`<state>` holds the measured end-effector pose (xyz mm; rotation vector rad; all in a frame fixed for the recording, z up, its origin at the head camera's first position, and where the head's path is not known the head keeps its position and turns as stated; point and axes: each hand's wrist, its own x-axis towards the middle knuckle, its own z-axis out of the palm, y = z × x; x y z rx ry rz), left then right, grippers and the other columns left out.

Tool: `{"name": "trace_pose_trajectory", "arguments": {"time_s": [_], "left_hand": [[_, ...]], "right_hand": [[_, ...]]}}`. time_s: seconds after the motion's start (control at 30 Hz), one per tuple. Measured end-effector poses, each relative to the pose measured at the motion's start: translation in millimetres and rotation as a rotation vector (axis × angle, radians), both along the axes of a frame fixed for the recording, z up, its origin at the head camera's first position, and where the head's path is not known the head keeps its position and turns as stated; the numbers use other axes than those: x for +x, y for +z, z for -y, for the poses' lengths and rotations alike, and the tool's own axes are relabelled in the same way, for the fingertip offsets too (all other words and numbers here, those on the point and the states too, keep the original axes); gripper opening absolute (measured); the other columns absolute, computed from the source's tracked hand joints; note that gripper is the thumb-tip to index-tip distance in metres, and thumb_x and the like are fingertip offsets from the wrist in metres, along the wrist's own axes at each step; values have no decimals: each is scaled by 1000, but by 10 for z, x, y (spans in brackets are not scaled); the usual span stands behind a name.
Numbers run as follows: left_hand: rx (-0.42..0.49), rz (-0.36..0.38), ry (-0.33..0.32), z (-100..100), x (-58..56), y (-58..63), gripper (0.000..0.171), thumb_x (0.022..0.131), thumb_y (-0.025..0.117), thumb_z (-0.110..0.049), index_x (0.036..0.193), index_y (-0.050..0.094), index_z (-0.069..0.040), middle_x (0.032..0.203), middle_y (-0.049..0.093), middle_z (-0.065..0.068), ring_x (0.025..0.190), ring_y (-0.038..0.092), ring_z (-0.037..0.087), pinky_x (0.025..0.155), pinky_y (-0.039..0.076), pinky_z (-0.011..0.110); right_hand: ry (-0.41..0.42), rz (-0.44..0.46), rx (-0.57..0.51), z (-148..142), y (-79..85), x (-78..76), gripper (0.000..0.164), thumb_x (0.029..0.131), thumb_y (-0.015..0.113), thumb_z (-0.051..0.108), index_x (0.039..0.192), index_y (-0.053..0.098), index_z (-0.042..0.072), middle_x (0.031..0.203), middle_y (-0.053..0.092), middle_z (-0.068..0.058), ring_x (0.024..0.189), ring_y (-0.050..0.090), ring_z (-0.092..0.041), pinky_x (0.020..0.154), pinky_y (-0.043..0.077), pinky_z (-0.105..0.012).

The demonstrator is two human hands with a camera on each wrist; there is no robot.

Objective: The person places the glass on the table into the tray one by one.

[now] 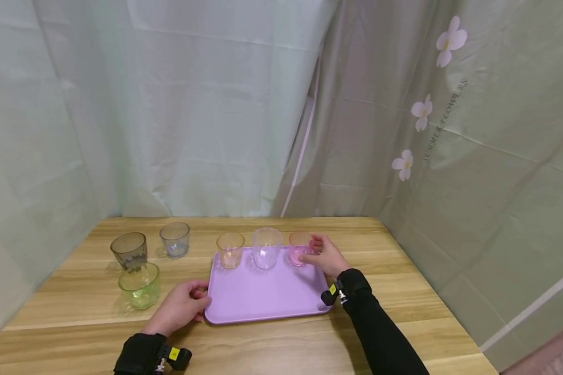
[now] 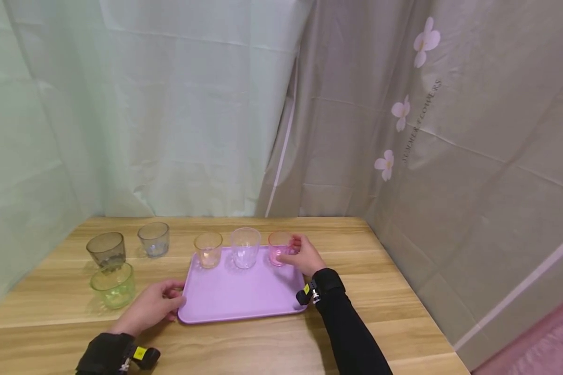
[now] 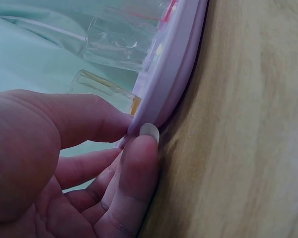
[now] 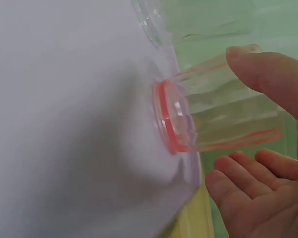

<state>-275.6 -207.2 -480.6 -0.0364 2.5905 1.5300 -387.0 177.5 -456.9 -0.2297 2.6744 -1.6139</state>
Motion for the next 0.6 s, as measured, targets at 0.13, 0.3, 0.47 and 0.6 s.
{"name": "trace_pose_trajectory", "arguments": {"time_s": [0.13,0.3,0.47,0.6], "left_hand": [[-11,6,-5,4,1,4,49,101,72,-4,145,58,13,102,65,14,76,65,20,66,64,34],[-15,11,-7,1,12,9,50,101,72,-4,145,58,12,102,66,14,77,66,20,67,64,33],[-11,14,-7,1,11,25,51,101,71,-5,146,57,13,104,66,14,77,66,20,68,65,33],[-5,18,-6,12,9,25,51,101,71,-5,146,57,13,106,67,15,79,66,20,69,65,34]], "right_hand": [[3,-1,-13,-85,48,54,89,91,88,13,162,37,-9,159,52,-32,149,53,-49,126,45,-60],[-41,20,18,-245,88,156,93,92,89,19,164,35,-6,162,49,-32,147,53,-48,123,47,-61],[-106,21,129,-391,114,295,72,98,84,24,156,51,-3,143,66,-25,124,68,-38,103,62,-50],[-89,62,181,-444,124,414,50,103,77,20,143,65,-6,115,75,-18,91,74,-27,81,65,-38]]}}
